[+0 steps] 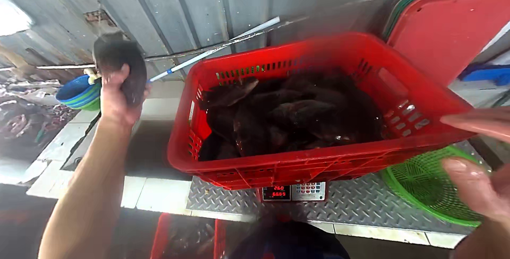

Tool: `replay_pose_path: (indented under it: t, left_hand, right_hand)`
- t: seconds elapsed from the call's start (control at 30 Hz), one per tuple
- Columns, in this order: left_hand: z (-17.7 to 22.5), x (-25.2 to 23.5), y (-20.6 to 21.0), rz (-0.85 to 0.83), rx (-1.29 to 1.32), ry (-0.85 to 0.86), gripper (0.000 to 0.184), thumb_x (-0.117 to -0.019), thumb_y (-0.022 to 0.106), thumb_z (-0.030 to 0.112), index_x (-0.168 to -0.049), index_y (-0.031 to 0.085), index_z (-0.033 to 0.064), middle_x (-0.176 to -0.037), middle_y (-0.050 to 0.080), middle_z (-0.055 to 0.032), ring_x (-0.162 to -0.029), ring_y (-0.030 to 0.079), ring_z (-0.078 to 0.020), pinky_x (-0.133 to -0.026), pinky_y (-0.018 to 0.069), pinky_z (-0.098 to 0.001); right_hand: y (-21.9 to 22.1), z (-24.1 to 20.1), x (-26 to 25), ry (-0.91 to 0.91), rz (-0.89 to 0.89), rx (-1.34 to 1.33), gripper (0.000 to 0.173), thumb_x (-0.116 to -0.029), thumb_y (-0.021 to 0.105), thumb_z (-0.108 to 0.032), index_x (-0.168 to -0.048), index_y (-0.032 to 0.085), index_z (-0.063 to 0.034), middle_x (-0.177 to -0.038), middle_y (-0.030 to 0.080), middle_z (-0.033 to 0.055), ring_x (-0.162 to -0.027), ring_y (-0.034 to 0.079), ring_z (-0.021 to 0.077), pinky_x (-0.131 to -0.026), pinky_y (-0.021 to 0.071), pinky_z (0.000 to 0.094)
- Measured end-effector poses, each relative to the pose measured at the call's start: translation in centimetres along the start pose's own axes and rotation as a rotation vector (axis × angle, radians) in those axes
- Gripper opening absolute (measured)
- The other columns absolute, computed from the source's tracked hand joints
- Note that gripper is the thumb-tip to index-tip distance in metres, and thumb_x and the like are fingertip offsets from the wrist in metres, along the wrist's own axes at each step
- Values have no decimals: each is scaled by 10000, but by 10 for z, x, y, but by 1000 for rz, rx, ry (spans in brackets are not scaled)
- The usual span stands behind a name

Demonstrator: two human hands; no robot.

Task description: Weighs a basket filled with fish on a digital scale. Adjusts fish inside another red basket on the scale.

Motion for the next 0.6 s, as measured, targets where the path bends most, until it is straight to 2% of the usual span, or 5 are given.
replay_pose_path:
  t: [0.1,0.2,0.37,0.5,0.6]
  left_hand:
    - [-78,-6,-62,156,-33,-143,628,-954,667,375,-1508,397,258,-1249,658,-74,-973,697,-233,-768,609,-433]
    - [-135,7,-85,249,26,-235,431,-1036,562,310,-1429,448,175,-1124,670,-84,-841,695,-203,-684,602,-386]
    - [-126,44,-53,364,-349,-189,278,-1068,521,189,-1266,557,-3,-1022,695,-60,-824,685,-89,-757,597,-297]
    - [-43,14,-35,-95,-676,328,474,-1036,601,303,-1403,505,20,-1250,627,-52,-1028,644,-74,-905,561,-306]
    - [33,35,96,-538,-749,569,422,-1009,586,256,-1329,534,-15,-1255,620,-48,-1091,619,-35,-978,517,-247]
  right_hand:
    - [9,3,-9,-32,-160,79,590,-984,458,-608,-1246,707,-142,-1191,726,118,-1178,642,313,-1028,447,559]
    - [13,-5,-16,-26,-208,56,568,-1039,403,-531,-1172,732,-86,-1093,741,140,-1092,671,294,-1030,447,539]
    - [14,0,-11,-52,-146,33,536,-1059,405,-474,-1084,741,-58,-1045,751,144,-1056,673,269,-1008,452,474]
    - [18,3,-8,-71,-87,10,512,-1051,427,-483,-1041,749,-86,-1002,753,103,-1054,671,223,-1017,454,443]
    - [24,4,-10,-98,-28,-4,521,-1047,439,-508,-1013,754,-94,-960,754,86,-1000,672,199,-971,455,425]
Point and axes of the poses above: each hand's wrist, its own x-axis away from the middle knuckle, its own y-axis out of the palm, z = x × y, the point moved 1 cm from there along -x, towards the middle knuckle
